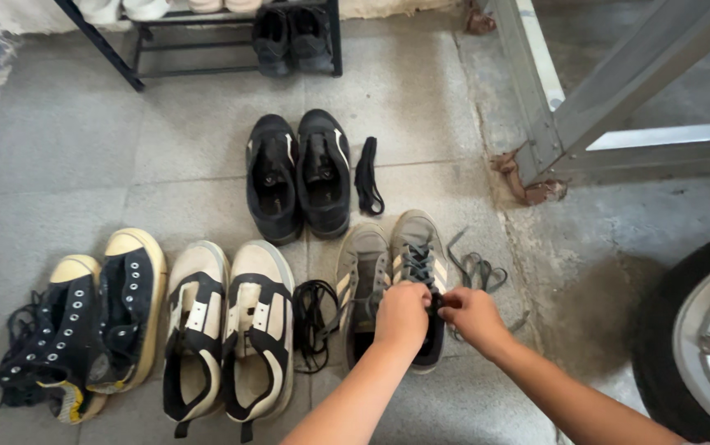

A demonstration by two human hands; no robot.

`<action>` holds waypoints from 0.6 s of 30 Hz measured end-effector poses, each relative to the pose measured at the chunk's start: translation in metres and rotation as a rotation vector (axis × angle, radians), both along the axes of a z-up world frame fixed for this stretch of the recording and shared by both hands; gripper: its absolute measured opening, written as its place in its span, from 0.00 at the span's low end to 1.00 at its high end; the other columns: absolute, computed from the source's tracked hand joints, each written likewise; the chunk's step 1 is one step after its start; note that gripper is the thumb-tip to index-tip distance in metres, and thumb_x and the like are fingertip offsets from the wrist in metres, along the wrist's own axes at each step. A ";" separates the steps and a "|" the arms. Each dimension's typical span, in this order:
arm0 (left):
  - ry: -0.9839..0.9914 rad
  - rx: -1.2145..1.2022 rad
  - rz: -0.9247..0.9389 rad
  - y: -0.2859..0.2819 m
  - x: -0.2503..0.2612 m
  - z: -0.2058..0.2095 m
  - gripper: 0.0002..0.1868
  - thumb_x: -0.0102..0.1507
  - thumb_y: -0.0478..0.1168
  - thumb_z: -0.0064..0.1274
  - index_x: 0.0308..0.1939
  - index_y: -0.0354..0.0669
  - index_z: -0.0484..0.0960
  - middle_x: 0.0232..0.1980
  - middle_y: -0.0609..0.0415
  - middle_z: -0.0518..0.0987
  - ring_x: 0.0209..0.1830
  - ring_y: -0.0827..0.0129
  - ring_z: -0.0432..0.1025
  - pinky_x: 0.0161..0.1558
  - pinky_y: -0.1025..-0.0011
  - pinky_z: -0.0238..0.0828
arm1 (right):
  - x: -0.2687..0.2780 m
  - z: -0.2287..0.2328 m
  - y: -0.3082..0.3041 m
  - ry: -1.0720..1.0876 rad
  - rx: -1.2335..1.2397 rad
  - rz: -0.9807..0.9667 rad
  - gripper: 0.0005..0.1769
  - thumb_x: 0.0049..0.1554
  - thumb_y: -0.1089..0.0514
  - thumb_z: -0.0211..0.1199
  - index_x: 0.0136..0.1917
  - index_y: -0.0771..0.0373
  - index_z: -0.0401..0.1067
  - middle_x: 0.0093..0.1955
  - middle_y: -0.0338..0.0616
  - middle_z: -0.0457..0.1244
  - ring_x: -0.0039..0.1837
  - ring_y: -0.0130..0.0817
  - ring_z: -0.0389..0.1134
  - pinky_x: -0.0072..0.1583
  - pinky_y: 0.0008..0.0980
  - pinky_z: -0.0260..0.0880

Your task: The person removes laces from several pairs of shoes on the floor and then re-laces them. They handle multiple pairs, including black sneakers, white sneakers, and grey sneakers, tying the laces after threading them through the eyelets.

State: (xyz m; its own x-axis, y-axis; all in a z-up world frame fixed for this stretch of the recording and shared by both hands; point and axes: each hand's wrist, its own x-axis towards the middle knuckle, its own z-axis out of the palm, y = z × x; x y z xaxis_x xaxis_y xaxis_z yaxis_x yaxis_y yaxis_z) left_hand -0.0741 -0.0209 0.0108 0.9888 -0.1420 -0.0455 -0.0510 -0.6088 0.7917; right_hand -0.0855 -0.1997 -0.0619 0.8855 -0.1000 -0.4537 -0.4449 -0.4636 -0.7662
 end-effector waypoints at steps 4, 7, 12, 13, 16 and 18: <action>-0.010 -0.037 0.058 -0.012 -0.007 -0.011 0.04 0.57 0.33 0.57 0.32 0.42 0.87 0.37 0.47 0.82 0.40 0.49 0.78 0.41 0.56 0.74 | 0.001 -0.017 -0.010 0.097 0.324 -0.159 0.13 0.52 0.71 0.64 0.52 0.73 0.78 0.45 0.50 0.73 0.44 0.36 0.73 0.47 0.34 0.75; -0.035 -0.023 0.071 -0.021 -0.010 -0.017 0.02 0.56 0.34 0.58 0.32 0.42 0.86 0.36 0.48 0.82 0.40 0.51 0.77 0.42 0.56 0.72 | 0.001 -0.022 -0.014 0.126 0.402 -0.180 0.12 0.53 0.72 0.63 0.52 0.73 0.78 0.46 0.50 0.72 0.45 0.35 0.73 0.48 0.33 0.76; -0.222 0.027 0.067 -0.028 -0.014 -0.024 0.04 0.57 0.37 0.59 0.27 0.45 0.83 0.31 0.50 0.82 0.38 0.52 0.75 0.52 0.55 0.69 | 0.001 -0.015 -0.013 0.128 0.453 -0.162 0.12 0.54 0.71 0.63 0.52 0.73 0.78 0.47 0.50 0.73 0.46 0.36 0.74 0.50 0.33 0.76; -0.213 0.028 0.066 -0.029 -0.015 -0.024 0.04 0.57 0.37 0.59 0.27 0.45 0.82 0.30 0.51 0.82 0.38 0.53 0.75 0.50 0.55 0.68 | 0.000 -0.013 -0.012 0.125 0.450 -0.167 0.12 0.54 0.70 0.63 0.52 0.73 0.78 0.47 0.50 0.73 0.46 0.36 0.74 0.50 0.34 0.76; -0.202 0.040 0.068 -0.029 -0.016 -0.027 0.04 0.57 0.37 0.58 0.26 0.45 0.81 0.30 0.52 0.82 0.38 0.55 0.75 0.45 0.56 0.67 | -0.002 -0.008 -0.010 0.110 0.415 -0.153 0.11 0.55 0.69 0.63 0.52 0.72 0.78 0.47 0.49 0.73 0.47 0.35 0.75 0.51 0.33 0.76; -0.218 0.058 0.071 -0.028 -0.014 -0.027 0.04 0.57 0.37 0.57 0.26 0.46 0.82 0.30 0.53 0.82 0.37 0.55 0.75 0.44 0.57 0.66 | -0.003 -0.006 -0.013 0.089 0.359 -0.107 0.11 0.56 0.67 0.63 0.52 0.70 0.79 0.47 0.48 0.74 0.47 0.34 0.75 0.52 0.32 0.76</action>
